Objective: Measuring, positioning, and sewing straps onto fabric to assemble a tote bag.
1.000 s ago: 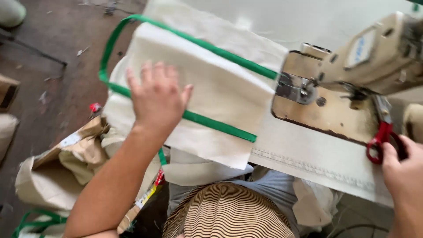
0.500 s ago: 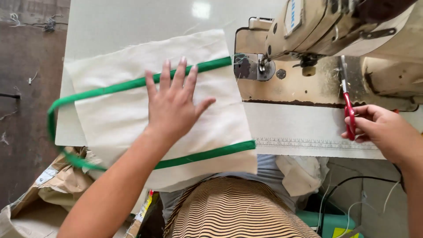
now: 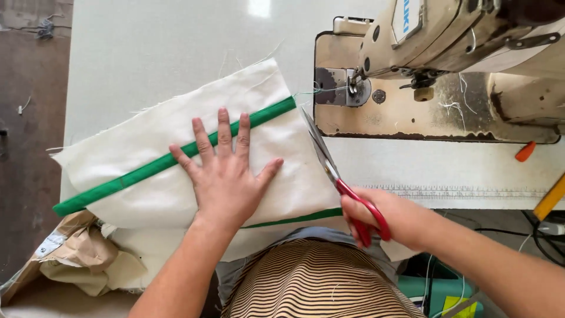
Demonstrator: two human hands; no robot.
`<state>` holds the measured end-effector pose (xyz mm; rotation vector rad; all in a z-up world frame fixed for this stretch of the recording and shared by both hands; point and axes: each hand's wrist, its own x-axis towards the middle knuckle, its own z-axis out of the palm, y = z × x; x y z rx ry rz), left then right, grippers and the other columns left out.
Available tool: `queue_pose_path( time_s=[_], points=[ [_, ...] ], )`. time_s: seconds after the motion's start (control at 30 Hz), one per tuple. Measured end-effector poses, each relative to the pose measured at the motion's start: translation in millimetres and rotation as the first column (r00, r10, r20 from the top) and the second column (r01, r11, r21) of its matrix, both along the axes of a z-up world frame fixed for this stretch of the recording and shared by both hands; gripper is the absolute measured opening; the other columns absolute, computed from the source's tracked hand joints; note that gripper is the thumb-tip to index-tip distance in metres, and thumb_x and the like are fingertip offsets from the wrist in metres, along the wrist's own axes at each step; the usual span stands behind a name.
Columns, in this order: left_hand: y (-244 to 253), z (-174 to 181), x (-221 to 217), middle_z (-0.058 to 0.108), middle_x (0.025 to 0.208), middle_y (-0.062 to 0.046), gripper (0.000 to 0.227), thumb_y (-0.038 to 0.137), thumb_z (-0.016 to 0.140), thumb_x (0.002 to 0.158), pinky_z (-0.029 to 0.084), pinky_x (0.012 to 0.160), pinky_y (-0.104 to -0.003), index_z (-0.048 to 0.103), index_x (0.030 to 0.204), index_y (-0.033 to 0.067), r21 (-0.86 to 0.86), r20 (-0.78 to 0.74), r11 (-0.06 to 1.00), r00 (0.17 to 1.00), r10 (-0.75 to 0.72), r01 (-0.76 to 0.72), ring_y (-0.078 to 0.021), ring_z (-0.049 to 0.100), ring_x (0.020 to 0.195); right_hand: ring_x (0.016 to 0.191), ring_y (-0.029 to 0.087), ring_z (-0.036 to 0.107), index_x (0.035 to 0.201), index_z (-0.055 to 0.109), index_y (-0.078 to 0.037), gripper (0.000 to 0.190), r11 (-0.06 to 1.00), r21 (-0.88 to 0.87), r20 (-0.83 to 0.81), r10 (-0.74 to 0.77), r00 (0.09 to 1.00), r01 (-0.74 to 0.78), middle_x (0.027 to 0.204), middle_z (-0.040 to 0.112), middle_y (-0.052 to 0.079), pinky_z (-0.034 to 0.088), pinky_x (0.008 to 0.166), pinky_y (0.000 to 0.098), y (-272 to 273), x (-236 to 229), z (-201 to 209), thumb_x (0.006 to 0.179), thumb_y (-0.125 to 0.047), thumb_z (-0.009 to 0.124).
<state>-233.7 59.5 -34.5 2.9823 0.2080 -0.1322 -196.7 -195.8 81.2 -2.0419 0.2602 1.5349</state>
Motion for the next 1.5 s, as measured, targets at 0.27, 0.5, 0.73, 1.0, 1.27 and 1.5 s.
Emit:
queue_pose_path(
  time_s=[0.27, 0.5, 0.73, 1.0, 1.27, 1.5],
  points=[
    [6.0, -1.0, -1.0, -0.010, 0.179, -0.002, 0.103, 0.090, 0.032, 0.094, -0.008, 0.115, -0.082, -0.002, 0.172, 0.0329, -0.036, 0.048, 0.999, 0.999, -0.015, 0.017, -0.0426, -0.013, 0.161, 0.058, 0.029, 0.062, 0.093, 0.057, -0.002, 0.045, 0.934, 0.190, 0.032, -0.314, 0.949, 0.303, 0.068, 0.061, 0.016, 0.057, 0.058, 0.0404, 3.5, 12.9, -34.1, 0.095, -0.047, 0.063],
    [145.1, 8.8, 64.3, 0.014, 0.177, -0.002, 0.097, 0.088, 0.025, 0.094, -0.010, 0.119, -0.073, 0.018, 0.171, 0.0295, 0.010, 0.053, 0.848, 0.846, -0.530, 0.530, -0.0391, 0.000, 0.161, 0.070, 0.029, 0.067, 0.137, 0.077, -0.008, 0.042, 0.918, -0.348, 0.259, -0.101, 0.961, 0.191, 0.080, 0.071, 0.017, 0.060, 0.067, 0.0396, -90.0, 20.1, -1.8, 0.099, -0.026, 0.072],
    [120.9, 41.2, 63.1, 0.017, 0.174, -0.005, 0.084, 0.085, 0.024, 0.100, -0.017, 0.122, -0.060, 0.029, 0.166, 0.0351, 0.004, 0.087, 0.708, 0.705, -0.704, 0.706, -0.0374, -0.002, 0.160, 0.084, 0.034, 0.077, 0.116, 0.082, -0.009, 0.048, 0.777, -0.605, 0.705, 0.421, 0.571, 0.174, 0.095, 0.084, 0.016, 0.049, 0.067, 0.0421, -242.1, 57.7, -78.4, 0.097, -0.052, 0.075],
    [157.6, 39.8, 107.6, -0.006, 0.179, 0.001, 0.105, 0.091, 0.022, 0.084, -0.013, 0.117, -0.077, 0.008, 0.172, 0.0337, -0.081, -0.140, 0.975, 0.971, 0.195, -0.207, -0.0412, -0.013, 0.160, 0.146, 0.041, 0.049, 0.148, 0.061, 0.002, 0.062, 0.789, -0.166, 0.985, 0.106, -0.135, -0.591, 0.153, 0.056, 0.025, 0.037, 0.125, 0.0536, 4.8, 78.2, -66.5, 0.102, -0.039, 0.072],
    [146.4, 2.7, 121.5, 0.018, 0.178, -0.007, 0.104, 0.086, 0.044, 0.085, 0.001, 0.115, -0.082, 0.030, 0.169, 0.0261, 0.003, 0.073, 0.914, 0.912, -0.404, 0.405, -0.0476, 0.005, 0.160, 0.157, 0.031, 0.030, 0.162, 0.042, -0.011, 0.074, 0.661, -0.472, 0.870, 0.456, -0.188, -0.583, 0.169, 0.037, 0.015, 0.014, 0.130, 0.0593, -78.2, 79.4, -85.7, 0.103, -0.056, 0.045],
    [50.3, 23.0, 108.9, 0.004, 0.178, -0.004, 0.097, 0.091, 0.024, 0.092, -0.013, 0.116, -0.075, 0.017, 0.170, 0.0344, -0.065, 0.031, 0.874, 0.877, -0.480, 0.481, -0.0387, -0.014, 0.158, 0.134, 0.040, 0.062, 0.126, 0.073, -0.002, 0.043, 0.791, -0.211, 0.962, 0.065, -0.264, -0.575, 0.137, 0.070, 0.022, 0.036, 0.124, 0.0546, 4.5, 41.3, -53.2, 0.101, -0.038, 0.073]
  ],
)
